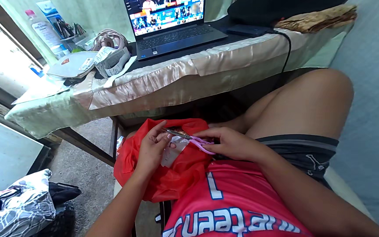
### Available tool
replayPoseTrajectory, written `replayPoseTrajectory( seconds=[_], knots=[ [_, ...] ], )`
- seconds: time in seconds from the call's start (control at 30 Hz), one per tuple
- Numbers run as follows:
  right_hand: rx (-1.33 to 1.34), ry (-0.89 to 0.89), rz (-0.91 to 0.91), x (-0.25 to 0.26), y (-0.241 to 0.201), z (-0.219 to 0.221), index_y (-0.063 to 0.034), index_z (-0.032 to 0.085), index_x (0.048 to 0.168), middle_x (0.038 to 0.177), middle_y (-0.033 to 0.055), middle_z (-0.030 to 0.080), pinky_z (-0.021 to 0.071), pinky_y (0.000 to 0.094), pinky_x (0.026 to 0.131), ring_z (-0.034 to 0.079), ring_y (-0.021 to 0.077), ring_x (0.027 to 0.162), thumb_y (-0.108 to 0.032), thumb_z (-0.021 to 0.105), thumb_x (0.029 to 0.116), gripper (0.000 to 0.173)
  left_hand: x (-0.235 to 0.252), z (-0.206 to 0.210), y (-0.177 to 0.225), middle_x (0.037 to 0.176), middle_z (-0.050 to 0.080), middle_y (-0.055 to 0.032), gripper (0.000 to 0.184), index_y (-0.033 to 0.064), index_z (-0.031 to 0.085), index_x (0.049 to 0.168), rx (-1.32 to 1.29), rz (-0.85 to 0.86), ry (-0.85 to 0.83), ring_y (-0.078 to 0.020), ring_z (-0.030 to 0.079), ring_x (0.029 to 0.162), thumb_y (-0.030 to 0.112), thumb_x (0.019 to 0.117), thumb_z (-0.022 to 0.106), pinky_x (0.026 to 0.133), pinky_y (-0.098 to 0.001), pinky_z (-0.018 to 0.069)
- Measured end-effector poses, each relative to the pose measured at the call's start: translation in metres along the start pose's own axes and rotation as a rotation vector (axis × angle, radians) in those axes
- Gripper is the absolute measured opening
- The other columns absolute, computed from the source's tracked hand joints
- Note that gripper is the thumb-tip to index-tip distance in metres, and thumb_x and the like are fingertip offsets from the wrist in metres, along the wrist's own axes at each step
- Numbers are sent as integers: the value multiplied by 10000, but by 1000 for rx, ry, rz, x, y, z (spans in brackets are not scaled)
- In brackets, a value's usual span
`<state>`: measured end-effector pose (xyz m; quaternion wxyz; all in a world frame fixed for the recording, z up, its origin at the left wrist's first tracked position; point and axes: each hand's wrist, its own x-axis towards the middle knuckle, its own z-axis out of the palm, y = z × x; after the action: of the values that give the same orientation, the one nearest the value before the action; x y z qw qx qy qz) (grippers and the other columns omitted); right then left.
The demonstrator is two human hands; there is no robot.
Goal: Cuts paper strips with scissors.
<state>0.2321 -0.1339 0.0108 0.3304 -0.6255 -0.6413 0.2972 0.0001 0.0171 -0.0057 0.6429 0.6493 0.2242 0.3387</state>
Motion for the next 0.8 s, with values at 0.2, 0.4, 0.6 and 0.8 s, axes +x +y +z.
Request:
replayPoseTrajectory(
  seconds=[0.2,0.4,0.6,0.8],
  knots=[
    [-17,9,8,1,2,0,-211,688,1326,1106,-29,723,556,260,860,666,38,954,-272,624,1018,320,0,1,1,1041,737,-156,477,-1,505,1463,3,-8,-2,-207,721,776,35,1003,627,713,-318,619],
    [30,-18,-14,1,2,-1,-182,673,1342,1159,-19,720,559,242,883,670,27,990,-283,654,995,362,0,0,1,1027,737,-162,479,9,504,1467,3,-8,-9,-212,722,780,32,1004,624,714,-324,619],
    [37,-26,-24,1,1,-1,-184,669,1348,1141,-26,718,555,237,877,664,19,979,-300,668,982,383,0,0,0,1013,732,-159,481,12,509,1464,-2,-15,-1,-211,719,776,11,997,622,712,-327,621],
    [11,-27,-5,1,0,-1,-210,673,1346,1127,-33,720,557,254,877,666,30,969,-312,652,997,364,0,0,0,1029,736,-158,477,14,511,1463,8,-16,6,-217,725,782,18,1000,623,708,-328,624]
  ],
)
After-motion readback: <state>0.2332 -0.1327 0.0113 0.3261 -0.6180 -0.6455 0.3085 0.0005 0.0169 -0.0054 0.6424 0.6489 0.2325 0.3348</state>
